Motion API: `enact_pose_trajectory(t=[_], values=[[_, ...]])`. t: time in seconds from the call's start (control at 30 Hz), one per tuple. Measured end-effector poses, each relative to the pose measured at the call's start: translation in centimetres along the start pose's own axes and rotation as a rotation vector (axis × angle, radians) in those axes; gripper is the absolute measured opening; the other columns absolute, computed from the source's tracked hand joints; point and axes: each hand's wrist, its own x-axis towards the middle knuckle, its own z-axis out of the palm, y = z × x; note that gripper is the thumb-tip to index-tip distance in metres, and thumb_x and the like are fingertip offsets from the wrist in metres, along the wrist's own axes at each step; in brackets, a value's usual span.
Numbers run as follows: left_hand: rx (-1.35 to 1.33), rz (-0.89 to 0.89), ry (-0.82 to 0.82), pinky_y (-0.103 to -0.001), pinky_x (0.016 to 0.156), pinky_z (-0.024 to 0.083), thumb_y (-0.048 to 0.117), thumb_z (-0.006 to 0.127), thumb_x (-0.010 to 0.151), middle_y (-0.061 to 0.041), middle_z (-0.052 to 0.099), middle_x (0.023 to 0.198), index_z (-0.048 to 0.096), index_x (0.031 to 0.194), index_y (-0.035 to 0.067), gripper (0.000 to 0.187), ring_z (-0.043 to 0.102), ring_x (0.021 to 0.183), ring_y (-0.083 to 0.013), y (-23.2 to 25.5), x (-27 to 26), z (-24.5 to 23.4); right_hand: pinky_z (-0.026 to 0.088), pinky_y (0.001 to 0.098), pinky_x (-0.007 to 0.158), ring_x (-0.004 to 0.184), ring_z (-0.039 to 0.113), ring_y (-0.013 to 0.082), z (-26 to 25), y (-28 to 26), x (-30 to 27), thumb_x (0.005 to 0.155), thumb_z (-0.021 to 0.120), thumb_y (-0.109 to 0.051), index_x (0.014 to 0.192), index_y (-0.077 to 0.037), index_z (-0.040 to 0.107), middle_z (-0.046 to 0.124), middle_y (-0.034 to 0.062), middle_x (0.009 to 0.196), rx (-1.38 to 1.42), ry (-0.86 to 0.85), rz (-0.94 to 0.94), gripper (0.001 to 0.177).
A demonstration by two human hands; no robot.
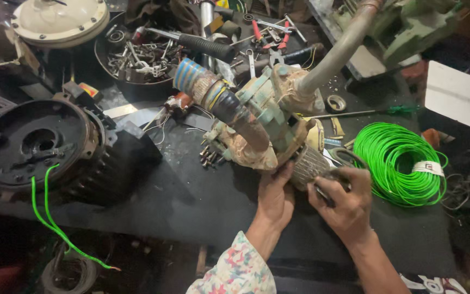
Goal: The person repeatedly rotates and adjusts a cylindrical motor rotor held in a bench vise. They use both hands to turn the rotor and occasionally reposition it within the vise. The workbench is cluttered with tools and motor parts.
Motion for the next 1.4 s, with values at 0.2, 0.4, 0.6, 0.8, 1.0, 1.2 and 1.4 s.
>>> enact_pose_trajectory(t=[0.2, 0.4, 0.6, 0.8, 1.0, 1.2, 1.4], values=[[0.085, 0.032, 0.028, -0.038, 0.107, 0.047, 0.006, 0.072, 0.094, -0.008, 0.062, 0.134, 0.054, 0.140, 0.001, 0.050, 0.057, 0.125, -0.0215, -0.5, 0.1, -0.3, 0.049, 0.0442, 0.084, 0.101, 0.057, 0.0340, 0.1, 0.2, 0.1, 0.074, 0.088, -0.013, 0.095, -0.009, 0.071, 0.058, 0.0147, 0.108, 0.055, 0.001, 0.028, 0.027], [-0.006, -0.086, 0.137, -0.038, 0.111, 0.042, 0.005, 0.068, 0.093, -0.004, 0.061, 0.136, 0.053, 0.139, 0.006, 0.049, 0.056, 0.128, -0.0189, -0.2, 0.3, -0.4, 0.051, 0.0445, 0.086, 0.100, 0.058, 0.0347, 0.3, 0.2, 0.8, 0.072, 0.087, -0.013, 0.093, -0.007, 0.070, 0.057, 0.0144, 0.106, 0.042, -0.022, 0.041, 0.028], [0.065, -0.023, 0.054, -0.039, 0.114, 0.040, 0.007, 0.067, 0.093, -0.005, 0.059, 0.140, 0.050, 0.143, 0.007, 0.052, 0.054, 0.132, -0.0209, -0.1, 0.3, 0.3, 0.049, 0.0406, 0.077, 0.095, 0.058, 0.0340, -0.1, 0.2, 1.0, 0.072, 0.085, -0.014, 0.094, -0.007, 0.072, 0.057, 0.0176, 0.105, 0.076, -0.033, 0.111, 0.027], [0.057, -0.012, 0.038, -0.041, 0.114, 0.040, 0.006, 0.069, 0.096, -0.009, 0.058, 0.141, 0.051, 0.143, 0.001, 0.050, 0.052, 0.132, -0.0233, -0.2, -0.3, 0.3, 0.049, 0.0450, 0.085, 0.098, 0.058, 0.0353, -0.6, 0.8, -0.7, 0.073, 0.087, -0.016, 0.095, -0.008, 0.070, 0.058, 0.0148, 0.105, 0.031, -0.026, 0.077, 0.029], [0.106, -0.027, 0.081, -0.040, 0.112, 0.041, 0.006, 0.071, 0.093, -0.008, 0.059, 0.139, 0.051, 0.143, 0.002, 0.053, 0.054, 0.130, -0.0218, 0.4, -0.3, 0.7, 0.048, 0.0451, 0.087, 0.100, 0.057, 0.0354, 0.0, 0.8, -0.3, 0.075, 0.087, -0.017, 0.100, -0.010, 0.068, 0.059, 0.0149, 0.108, 0.095, -0.007, 0.044, 0.032], [0.079, -0.037, 0.070, -0.038, 0.112, 0.042, 0.007, 0.071, 0.094, -0.009, 0.060, 0.140, 0.053, 0.142, 0.000, 0.052, 0.056, 0.130, -0.0222, 0.1, 0.1, 0.4, 0.047, 0.0455, 0.084, 0.096, 0.057, 0.0341, 0.4, 0.9, 0.4, 0.072, 0.088, -0.017, 0.099, -0.012, 0.069, 0.059, 0.0138, 0.104, 0.000, -0.033, 0.023, 0.034], [0.091, -0.051, 0.121, -0.037, 0.111, 0.043, 0.005, 0.071, 0.091, -0.005, 0.062, 0.136, 0.056, 0.139, 0.004, 0.050, 0.056, 0.127, -0.0196, 0.0, 0.3, 0.0, 0.046, 0.0412, 0.079, 0.095, 0.057, 0.0323, 0.5, 0.7, 1.0, 0.078, 0.088, -0.017, 0.100, -0.010, 0.069, 0.059, 0.0159, 0.108, 0.037, -0.054, 0.065, 0.029]])
